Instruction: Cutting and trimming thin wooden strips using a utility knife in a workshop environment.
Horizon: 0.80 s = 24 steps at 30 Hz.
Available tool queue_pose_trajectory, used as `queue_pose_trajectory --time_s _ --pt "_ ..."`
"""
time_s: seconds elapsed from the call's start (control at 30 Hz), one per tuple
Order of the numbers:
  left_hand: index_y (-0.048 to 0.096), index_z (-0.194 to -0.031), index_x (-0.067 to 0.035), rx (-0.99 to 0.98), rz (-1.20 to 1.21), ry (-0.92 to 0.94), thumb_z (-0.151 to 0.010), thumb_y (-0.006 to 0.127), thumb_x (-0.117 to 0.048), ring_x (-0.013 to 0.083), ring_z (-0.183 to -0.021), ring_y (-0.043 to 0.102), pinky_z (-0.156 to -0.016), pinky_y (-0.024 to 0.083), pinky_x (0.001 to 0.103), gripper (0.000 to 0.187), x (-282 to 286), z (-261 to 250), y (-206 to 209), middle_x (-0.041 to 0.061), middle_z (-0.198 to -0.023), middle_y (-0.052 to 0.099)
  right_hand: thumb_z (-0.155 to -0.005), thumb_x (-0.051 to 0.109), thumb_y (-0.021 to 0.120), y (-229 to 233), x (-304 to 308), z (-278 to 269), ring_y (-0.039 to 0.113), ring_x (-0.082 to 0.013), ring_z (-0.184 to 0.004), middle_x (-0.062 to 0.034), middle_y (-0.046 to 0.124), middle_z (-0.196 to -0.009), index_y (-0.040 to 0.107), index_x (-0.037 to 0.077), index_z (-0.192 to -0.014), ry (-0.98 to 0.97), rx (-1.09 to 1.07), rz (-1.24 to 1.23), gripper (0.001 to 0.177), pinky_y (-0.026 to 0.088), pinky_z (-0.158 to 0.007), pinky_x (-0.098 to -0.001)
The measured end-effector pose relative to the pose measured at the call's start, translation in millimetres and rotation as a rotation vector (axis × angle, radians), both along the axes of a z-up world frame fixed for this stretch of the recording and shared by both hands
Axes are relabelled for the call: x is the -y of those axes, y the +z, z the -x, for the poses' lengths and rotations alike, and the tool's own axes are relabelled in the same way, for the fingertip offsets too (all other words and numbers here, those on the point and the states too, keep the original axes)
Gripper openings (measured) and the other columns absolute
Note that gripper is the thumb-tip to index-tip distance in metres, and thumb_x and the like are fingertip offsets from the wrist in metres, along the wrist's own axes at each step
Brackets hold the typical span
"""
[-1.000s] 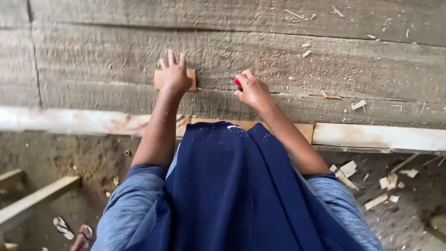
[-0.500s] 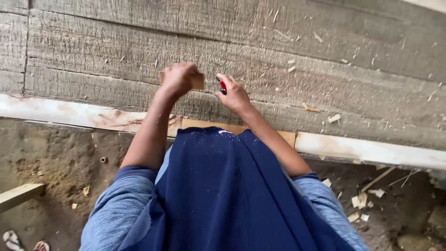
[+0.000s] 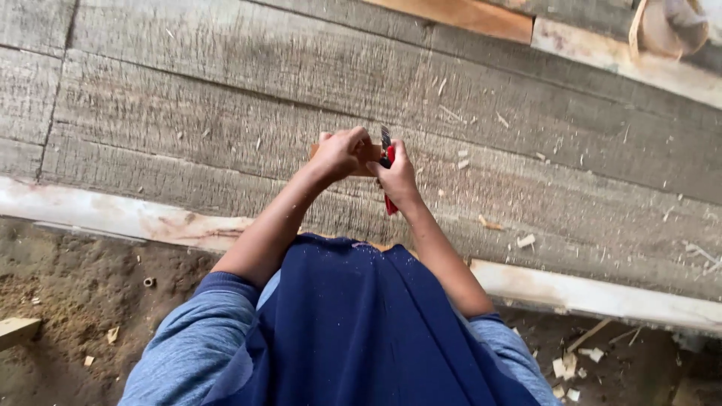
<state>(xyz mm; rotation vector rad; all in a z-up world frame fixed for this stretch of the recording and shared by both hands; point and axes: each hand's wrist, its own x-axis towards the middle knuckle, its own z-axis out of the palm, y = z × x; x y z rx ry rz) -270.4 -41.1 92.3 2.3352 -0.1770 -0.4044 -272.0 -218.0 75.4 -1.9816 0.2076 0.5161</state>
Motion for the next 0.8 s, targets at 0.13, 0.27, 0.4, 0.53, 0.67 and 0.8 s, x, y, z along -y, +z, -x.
queue_pose_trajectory --time_s 0.13,0.27,0.4,0.53,0.67,0.8 --pt "0.055 -0.105 -0.024 0.041 -0.011 -0.001 -0.091 0.059 -0.017 0.0192 -0.104 0.06 -0.091 0.028 0.039 0.016 -1.0 -22.8 9.8 -0.001 -0.1 0.065 -0.085 0.015 0.08 6.7 -5.0 -20.7 0.066 -0.0175 -0.056 -0.01 0.066 -0.085 0.052 0.016 -0.114 -0.052 -0.012 -0.054 0.04 0.058 -0.043 -0.0229" --pt "0.054 -0.107 -0.026 0.122 -0.043 0.018 -0.093 0.055 -0.025 0.021 -0.106 0.06 -0.092 0.031 0.039 0.014 -4.6 -49.9 27.3 0.001 -0.102 0.06 -0.085 0.016 0.077 1.9 -13.5 -56.9 0.068 -0.0222 -0.059 -0.0142 0.068 -0.086 0.054 0.017 -0.12 -0.059 -0.013 0.023 0.041 0.059 -0.047 -0.0275" --pt "0.058 -0.106 -0.023 0.163 -0.059 0.027 -0.072 0.054 -0.012 0.0256 -0.107 0.058 -0.091 0.034 0.044 0.035 -14.5 -92.4 -21.2 0.002 -0.103 0.06 -0.084 0.017 0.078 7.5 -27.5 -86.6 0.069 -0.0455 -0.101 -0.0298 0.068 -0.108 0.06 -0.003 -0.131 0.022 0.263 0.145 0.055 0.059 -0.085 -0.0542" --pt "0.069 -0.099 -0.027 0.41 -0.197 0.104 -0.083 0.057 -0.014 0.0191 -0.104 0.057 -0.091 0.037 0.04 0.024 -12.5 -133.3 -65.9 -0.005 -0.103 0.064 -0.083 0.027 0.084 -32.0 -11.3 -141.0 0.07 -0.0291 -0.085 -0.0127 0.066 -0.093 0.074 0.013 -0.107 -0.01 0.398 0.164 0.029 0.059 -0.074 -0.0402" --pt "0.073 -0.107 -0.029 0.367 0.079 0.212 -0.087 0.059 -0.011 0.0209 -0.111 0.06 -0.093 0.045 0.039 0.03 -0.3 -182.9 -100.2 -0.005 -0.113 0.068 -0.082 0.021 0.077 -37.2 -12.1 -203.4 0.069 -0.0309 -0.081 -0.0096 0.063 -0.088 0.067 0.015 -0.094 -0.099 0.497 0.304 0.017 0.059 -0.071 -0.0432" --pt "0.069 -0.126 -0.024 0.18 0.498 0.267 -0.091 0.057 -0.006 0.0343 -0.12 0.062 -0.102 0.05 0.047 0.042 14.0 -230.7 -90.1 0.009 -0.125 0.068 -0.084 0.015 0.074 -29.8 -20.1 -272.5 0.072 -0.0357 -0.084 -0.0041 0.06 -0.119 0.063 0.013 -0.111 -0.12 0.714 0.668 0.029 0.063 -0.071 -0.052"
